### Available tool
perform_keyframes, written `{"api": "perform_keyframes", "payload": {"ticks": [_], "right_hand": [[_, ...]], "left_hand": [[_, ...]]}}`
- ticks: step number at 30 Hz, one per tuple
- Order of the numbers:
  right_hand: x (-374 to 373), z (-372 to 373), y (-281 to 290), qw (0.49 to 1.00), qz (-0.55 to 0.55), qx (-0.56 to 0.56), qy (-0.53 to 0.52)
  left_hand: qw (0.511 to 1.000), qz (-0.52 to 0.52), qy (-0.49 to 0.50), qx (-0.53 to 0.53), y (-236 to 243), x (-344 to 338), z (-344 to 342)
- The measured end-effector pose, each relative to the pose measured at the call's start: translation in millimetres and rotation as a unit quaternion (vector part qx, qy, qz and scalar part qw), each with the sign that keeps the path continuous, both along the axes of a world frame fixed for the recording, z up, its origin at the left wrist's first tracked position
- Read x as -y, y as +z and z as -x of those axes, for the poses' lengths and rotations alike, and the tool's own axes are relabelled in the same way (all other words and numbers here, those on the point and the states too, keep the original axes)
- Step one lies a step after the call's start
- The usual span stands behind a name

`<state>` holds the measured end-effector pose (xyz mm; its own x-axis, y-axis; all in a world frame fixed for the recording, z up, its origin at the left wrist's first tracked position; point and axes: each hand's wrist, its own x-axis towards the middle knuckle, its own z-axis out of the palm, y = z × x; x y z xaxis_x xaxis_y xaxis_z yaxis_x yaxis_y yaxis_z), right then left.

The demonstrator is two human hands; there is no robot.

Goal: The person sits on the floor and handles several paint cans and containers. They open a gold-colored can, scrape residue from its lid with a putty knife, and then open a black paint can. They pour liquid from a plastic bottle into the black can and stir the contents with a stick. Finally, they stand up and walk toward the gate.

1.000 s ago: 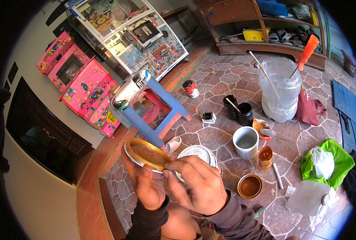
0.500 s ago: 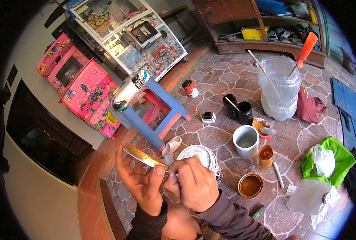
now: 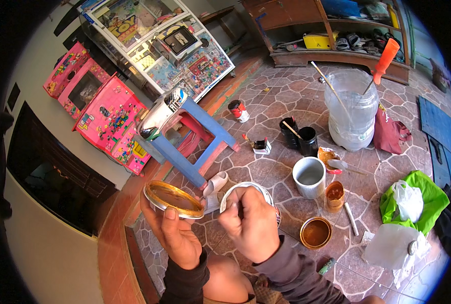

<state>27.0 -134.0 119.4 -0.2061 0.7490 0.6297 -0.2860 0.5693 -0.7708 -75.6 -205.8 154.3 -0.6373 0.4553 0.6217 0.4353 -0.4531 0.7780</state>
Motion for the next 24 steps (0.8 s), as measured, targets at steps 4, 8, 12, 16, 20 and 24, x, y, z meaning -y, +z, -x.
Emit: {"api": "perform_keyframes", "payload": {"ticks": [4,8,12,16,20,24], "right_hand": [[-9.8,-8.9,2.8,0.990,0.050,0.002,0.131],[-18.1,-17.4,9.2,0.978,-0.040,-0.005,0.203],[-14.6,-26.3,16.4,0.982,-0.049,0.031,0.179],[-6.7,-21.2,20.5,0.989,-0.038,0.031,0.137],[-5.2,-14.2,21.2,0.993,-0.030,0.006,0.114],[-4.5,-12.0,21.1,0.994,-0.028,-0.014,0.101]], "left_hand": [[0.987,-0.011,-0.095,0.125,-0.3,0.0,1.5],[0.972,-0.009,-0.139,0.191,1.6,-2.0,5.8],[0.966,0.011,-0.162,0.201,1.3,-2.5,9.9],[0.971,0.020,-0.155,0.179,-0.1,-2.2,11.3],[0.984,0.002,-0.128,0.126,-2.3,-3.1,9.2],[0.992,0.001,-0.102,0.070,-3.2,-2.1,7.4]]}}
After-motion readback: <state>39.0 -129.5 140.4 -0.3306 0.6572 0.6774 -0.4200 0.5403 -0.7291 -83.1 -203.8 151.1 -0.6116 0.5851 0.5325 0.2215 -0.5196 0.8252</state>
